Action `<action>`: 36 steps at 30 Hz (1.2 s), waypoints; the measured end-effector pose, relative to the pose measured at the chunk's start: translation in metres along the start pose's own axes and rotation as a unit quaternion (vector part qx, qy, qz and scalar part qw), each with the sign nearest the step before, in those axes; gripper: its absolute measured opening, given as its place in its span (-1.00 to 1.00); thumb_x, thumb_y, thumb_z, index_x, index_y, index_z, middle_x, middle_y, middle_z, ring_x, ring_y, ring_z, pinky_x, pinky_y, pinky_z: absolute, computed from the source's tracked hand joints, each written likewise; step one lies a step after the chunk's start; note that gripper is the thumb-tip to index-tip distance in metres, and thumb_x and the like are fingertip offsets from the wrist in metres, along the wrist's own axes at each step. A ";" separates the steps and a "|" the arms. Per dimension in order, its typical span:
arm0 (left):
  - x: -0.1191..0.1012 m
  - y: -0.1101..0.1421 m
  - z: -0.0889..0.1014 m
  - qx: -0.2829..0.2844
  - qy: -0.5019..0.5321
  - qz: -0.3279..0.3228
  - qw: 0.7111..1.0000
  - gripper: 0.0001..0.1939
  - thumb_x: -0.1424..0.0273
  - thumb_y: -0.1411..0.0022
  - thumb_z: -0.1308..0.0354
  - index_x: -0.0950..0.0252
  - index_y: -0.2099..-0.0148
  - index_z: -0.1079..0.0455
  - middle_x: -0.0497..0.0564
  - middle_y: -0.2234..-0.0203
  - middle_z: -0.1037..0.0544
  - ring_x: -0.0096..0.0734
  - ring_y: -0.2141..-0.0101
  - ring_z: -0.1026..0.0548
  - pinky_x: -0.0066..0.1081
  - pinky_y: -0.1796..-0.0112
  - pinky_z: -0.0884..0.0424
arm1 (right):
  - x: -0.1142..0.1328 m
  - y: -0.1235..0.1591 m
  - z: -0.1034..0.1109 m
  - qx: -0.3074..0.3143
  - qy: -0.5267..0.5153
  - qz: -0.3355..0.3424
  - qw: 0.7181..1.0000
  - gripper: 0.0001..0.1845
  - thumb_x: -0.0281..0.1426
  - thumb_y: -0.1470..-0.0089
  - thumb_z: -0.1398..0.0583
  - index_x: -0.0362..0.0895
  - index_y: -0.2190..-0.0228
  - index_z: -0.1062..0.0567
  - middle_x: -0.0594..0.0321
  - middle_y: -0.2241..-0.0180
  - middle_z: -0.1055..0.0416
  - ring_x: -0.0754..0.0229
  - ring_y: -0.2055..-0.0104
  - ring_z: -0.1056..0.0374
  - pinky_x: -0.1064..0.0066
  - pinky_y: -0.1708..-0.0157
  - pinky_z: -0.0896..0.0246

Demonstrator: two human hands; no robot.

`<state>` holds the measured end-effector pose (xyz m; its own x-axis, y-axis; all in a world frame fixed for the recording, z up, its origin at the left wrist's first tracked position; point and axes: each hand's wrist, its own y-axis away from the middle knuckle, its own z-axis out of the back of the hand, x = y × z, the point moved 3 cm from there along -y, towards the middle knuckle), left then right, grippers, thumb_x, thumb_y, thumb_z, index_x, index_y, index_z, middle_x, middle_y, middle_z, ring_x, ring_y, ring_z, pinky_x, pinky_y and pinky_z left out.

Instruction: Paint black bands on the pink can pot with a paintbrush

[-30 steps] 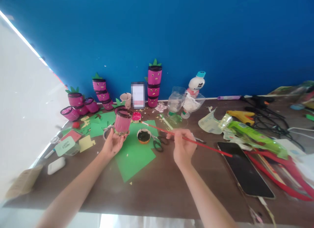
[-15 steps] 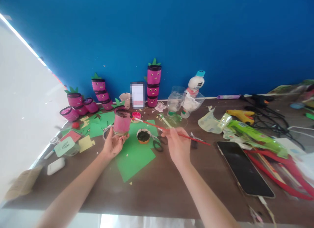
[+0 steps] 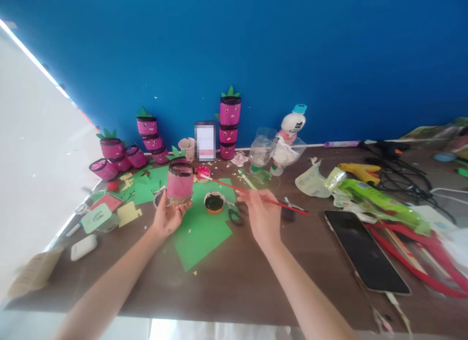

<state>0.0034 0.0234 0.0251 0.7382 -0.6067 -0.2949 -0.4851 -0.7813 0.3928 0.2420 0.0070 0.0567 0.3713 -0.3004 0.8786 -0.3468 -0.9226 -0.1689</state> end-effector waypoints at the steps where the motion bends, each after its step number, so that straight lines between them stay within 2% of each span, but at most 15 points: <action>1: 0.000 0.000 0.000 0.000 0.001 -0.002 1.000 -0.35 0.04 -0.28 0.31 0.50 -0.09 -0.16 0.19 0.41 -0.49 -0.55 0.57 -0.51 -0.70 0.54 -0.44 | 0.000 -0.001 0.000 0.004 -0.003 0.004 1.000 -0.80 -0.23 0.11 -0.31 -0.04 0.57 -0.43 0.35 0.56 -0.50 0.24 0.50 -0.44 0.33 0.38 -0.41; 5: 0.000 0.000 -0.001 0.001 -0.006 -0.001 1.000 -0.36 0.05 -0.28 0.33 0.52 -0.05 -0.18 0.20 0.42 -0.49 -0.54 0.57 -0.51 -0.70 0.54 -0.44 | 0.004 -0.001 -0.001 0.052 -0.005 0.021 0.998 -0.86 -0.25 0.08 -0.29 -0.01 0.54 -0.46 0.37 0.53 -0.49 0.25 0.47 -0.45 0.32 0.35 -0.41; 9: 0.001 0.000 -0.001 0.003 -0.010 0.006 1.000 -0.39 0.07 -0.29 0.30 0.49 -0.07 -0.17 0.17 0.43 -0.49 -0.54 0.57 -0.51 -0.68 0.54 -0.45 | 0.008 0.002 -0.003 0.079 0.008 0.027 0.997 -0.92 -0.31 0.13 -0.32 0.00 0.52 -0.51 0.35 0.46 -0.51 0.22 0.43 -0.46 0.29 0.31 -0.41; 18: 0.002 0.000 -0.002 -0.005 -0.020 0.017 1.000 -0.35 0.08 -0.29 0.30 0.53 -0.16 -0.08 0.21 0.42 -0.50 -0.52 0.58 -0.50 -0.65 0.55 -0.45 | 0.006 0.003 -0.004 0.071 -0.007 0.002 0.997 -0.91 -0.31 0.14 -0.34 -0.01 0.53 -0.52 0.36 0.51 -0.49 0.27 0.47 -0.43 0.34 0.32 -0.40; 23: 0.000 0.001 0.002 0.004 -0.001 0.004 1.000 -0.37 0.04 -0.27 0.28 0.49 -0.09 -0.16 0.18 0.41 -0.48 -0.55 0.58 -0.49 -0.69 0.55 -0.43 | 0.002 -0.003 0.002 0.032 -0.024 0.002 0.999 -0.89 -0.33 0.17 -0.35 -0.02 0.56 -0.51 0.40 0.51 -0.50 0.32 0.47 -0.42 0.38 0.31 -0.37; 31: 0.002 0.001 -0.003 -0.007 -0.021 0.001 1.000 -0.37 0.11 -0.31 0.37 0.56 -0.12 -0.10 0.21 0.41 -0.49 -0.53 0.56 -0.51 -0.69 0.52 -0.45 | 0.003 0.000 0.000 0.028 -0.041 -0.010 0.999 -0.82 -0.25 0.22 -0.37 -0.04 0.62 -0.51 0.32 0.55 -0.49 0.29 0.55 -0.33 0.37 0.45 -0.29; 36: 0.003 0.001 -0.003 -0.008 -0.047 -0.011 0.999 -0.40 0.13 -0.30 0.26 0.52 -0.17 -0.06 0.23 0.36 -0.50 -0.50 0.51 -0.51 -0.65 0.49 -0.46 | -0.001 0.004 -0.004 0.028 -0.031 -0.020 0.999 -0.79 -0.22 0.19 -0.35 -0.07 0.60 -0.50 0.32 0.55 -0.48 0.31 0.57 -0.30 0.34 0.41 -0.27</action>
<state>0.0068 0.0214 0.0273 0.7009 -0.6012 -0.3839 -0.4609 -0.7924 0.3995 0.2369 0.0043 0.0567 0.4373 -0.2763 0.8558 -0.2824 -0.9457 -0.1610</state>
